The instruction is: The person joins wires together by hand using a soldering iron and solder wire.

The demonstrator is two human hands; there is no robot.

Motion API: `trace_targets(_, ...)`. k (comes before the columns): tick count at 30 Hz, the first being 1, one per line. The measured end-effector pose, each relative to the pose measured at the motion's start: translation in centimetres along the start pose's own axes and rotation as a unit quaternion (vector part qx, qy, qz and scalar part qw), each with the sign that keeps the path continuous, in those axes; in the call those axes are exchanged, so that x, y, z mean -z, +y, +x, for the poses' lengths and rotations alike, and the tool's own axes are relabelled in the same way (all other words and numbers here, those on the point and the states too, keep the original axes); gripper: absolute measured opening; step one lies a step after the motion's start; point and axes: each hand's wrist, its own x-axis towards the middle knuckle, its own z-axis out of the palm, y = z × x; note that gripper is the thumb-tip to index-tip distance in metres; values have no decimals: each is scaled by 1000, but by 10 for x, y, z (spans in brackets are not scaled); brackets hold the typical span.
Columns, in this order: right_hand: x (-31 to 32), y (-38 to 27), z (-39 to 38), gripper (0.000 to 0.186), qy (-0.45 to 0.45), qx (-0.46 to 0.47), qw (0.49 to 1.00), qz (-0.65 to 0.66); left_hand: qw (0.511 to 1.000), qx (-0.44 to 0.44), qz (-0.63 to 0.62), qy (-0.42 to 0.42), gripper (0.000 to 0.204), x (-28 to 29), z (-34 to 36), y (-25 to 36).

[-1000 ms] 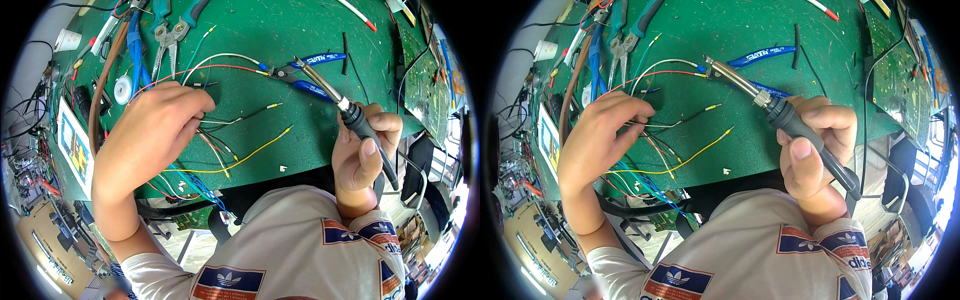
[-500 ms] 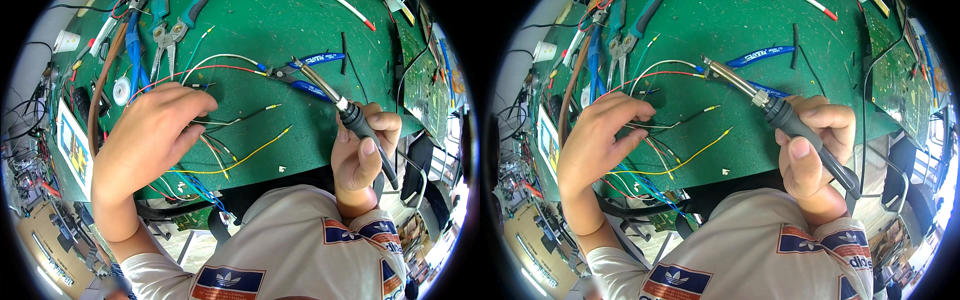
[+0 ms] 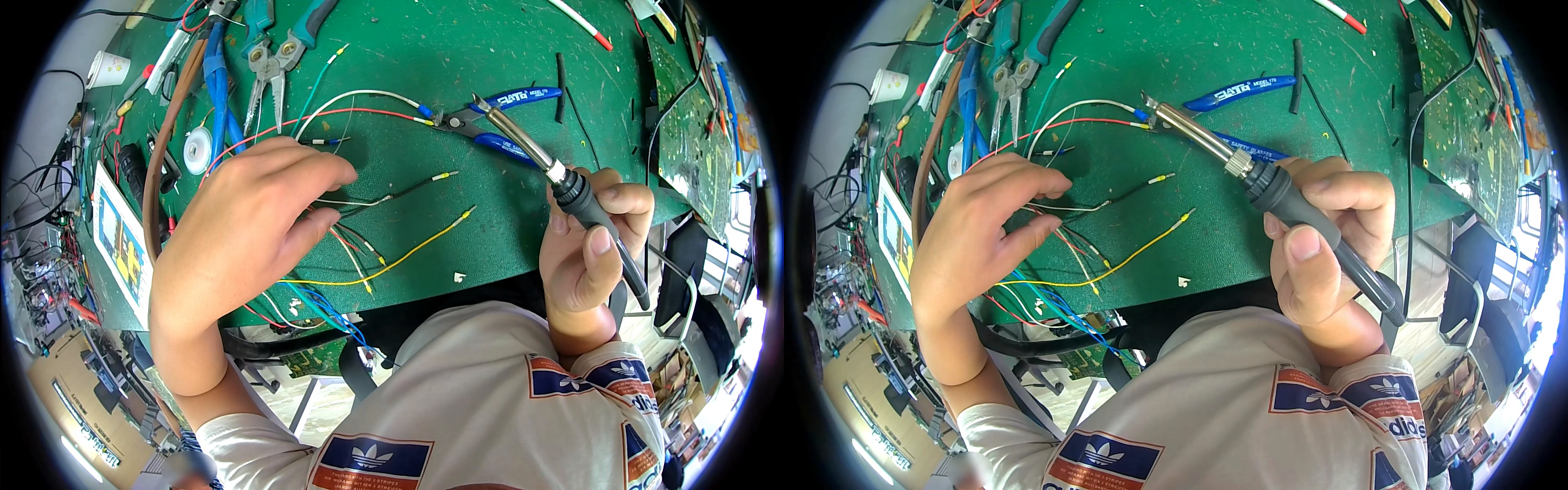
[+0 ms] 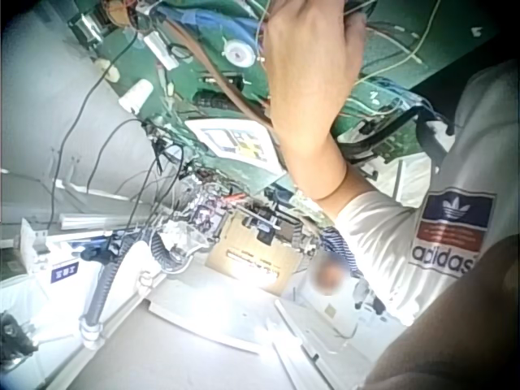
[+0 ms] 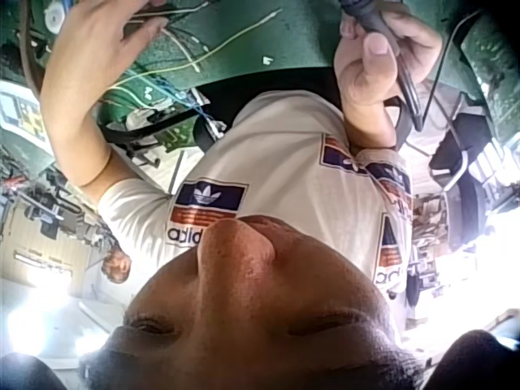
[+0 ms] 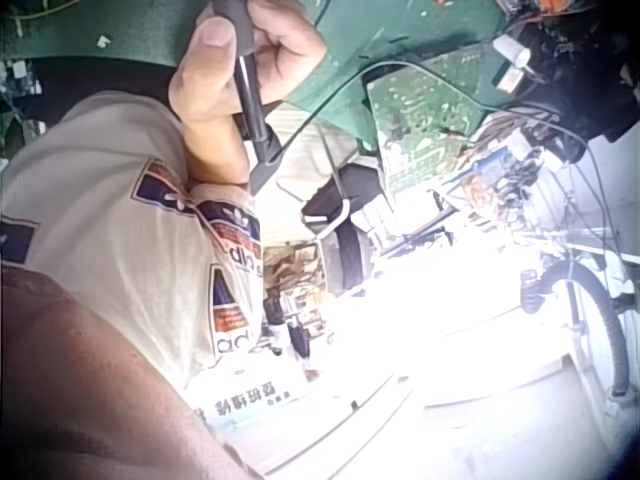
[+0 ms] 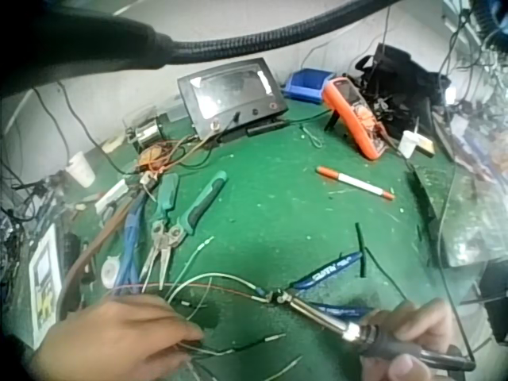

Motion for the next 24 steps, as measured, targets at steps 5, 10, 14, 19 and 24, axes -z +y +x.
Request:
trace_targets(5, 0, 1, 0, 30, -1, 3, 1000, 0, 1000, 5, 0, -2, 30, 1, -1, 0)
trace_targets(10, 0, 1, 0, 29, 1, 5, 1000, 2, 1000, 8, 1, -1, 29, 0, -1, 0)
trace_targets(14, 0, 0, 0, 30, 1, 1, 1000, 0, 1000, 10, 2, -2, 29, 0, -1, 0)
trace_targets(19, 1, 0, 0, 30, 2, -1, 1000, -1, 1000, 12, 7, -7, 30, 0, -1, 0)
trace_targets(24, 0, 0, 0, 31, 3, -3, 1000, -3, 1000, 13, 8, -10, 30, 1, -1, 0)
